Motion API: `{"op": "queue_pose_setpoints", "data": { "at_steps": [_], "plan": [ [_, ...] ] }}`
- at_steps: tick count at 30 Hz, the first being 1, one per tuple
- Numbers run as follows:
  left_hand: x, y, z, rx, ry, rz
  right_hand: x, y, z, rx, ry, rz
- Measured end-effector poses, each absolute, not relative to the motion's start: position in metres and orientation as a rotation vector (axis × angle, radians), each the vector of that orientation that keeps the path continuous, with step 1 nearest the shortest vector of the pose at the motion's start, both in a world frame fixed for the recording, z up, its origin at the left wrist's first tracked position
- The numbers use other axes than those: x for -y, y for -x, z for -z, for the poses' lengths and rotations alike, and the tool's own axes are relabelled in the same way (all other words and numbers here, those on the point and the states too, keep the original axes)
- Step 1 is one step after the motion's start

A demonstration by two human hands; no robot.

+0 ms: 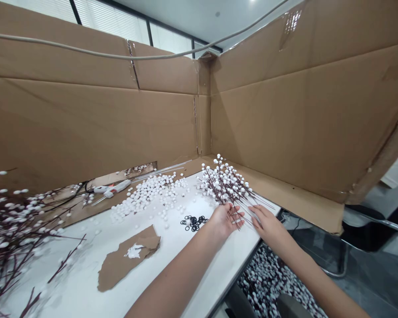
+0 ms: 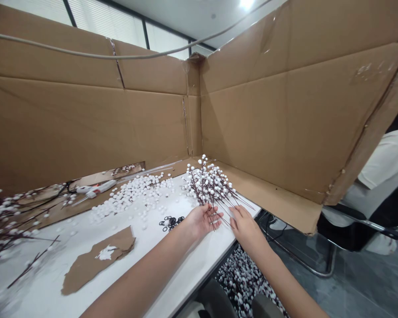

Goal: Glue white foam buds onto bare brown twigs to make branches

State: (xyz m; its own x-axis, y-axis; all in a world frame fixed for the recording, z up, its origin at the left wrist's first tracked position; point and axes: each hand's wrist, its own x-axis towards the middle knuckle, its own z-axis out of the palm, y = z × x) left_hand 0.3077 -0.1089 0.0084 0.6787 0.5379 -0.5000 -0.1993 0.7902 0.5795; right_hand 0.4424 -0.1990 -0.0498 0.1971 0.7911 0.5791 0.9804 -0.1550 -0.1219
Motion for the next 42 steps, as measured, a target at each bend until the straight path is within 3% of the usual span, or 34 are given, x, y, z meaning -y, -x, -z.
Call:
{"op": "queue_pose_setpoints", "data": {
  "at_steps": [12, 19, 26, 35, 42],
  "plan": [
    [0.112, -0.305, -0.012, -0.716, -0.529, -0.445, 0.211, -0.436, 0.032, 1.614, 1.955, 0.331],
    [0.111, -0.309, -0.01, -0.731, -0.55, -0.442, 0.215, -0.461, 0.014, 1.317, 1.996, 0.307],
    [0.112, -0.312, -0.012, -0.726, -0.655, -0.414, 0.21, -0.465, 0.027, 1.32, 1.995, 0.162],
    [0.104, -0.305, -0.022, -0.684, -1.036, -0.184, 0.211, -0.46, 0.035, 1.279, 1.93, 0.235],
    [0.107, -0.295, -0.037, -0.894, -1.681, 0.0, 0.223, -0.422, 0.01, 1.32, 1.694, 0.523]
  ]
}}
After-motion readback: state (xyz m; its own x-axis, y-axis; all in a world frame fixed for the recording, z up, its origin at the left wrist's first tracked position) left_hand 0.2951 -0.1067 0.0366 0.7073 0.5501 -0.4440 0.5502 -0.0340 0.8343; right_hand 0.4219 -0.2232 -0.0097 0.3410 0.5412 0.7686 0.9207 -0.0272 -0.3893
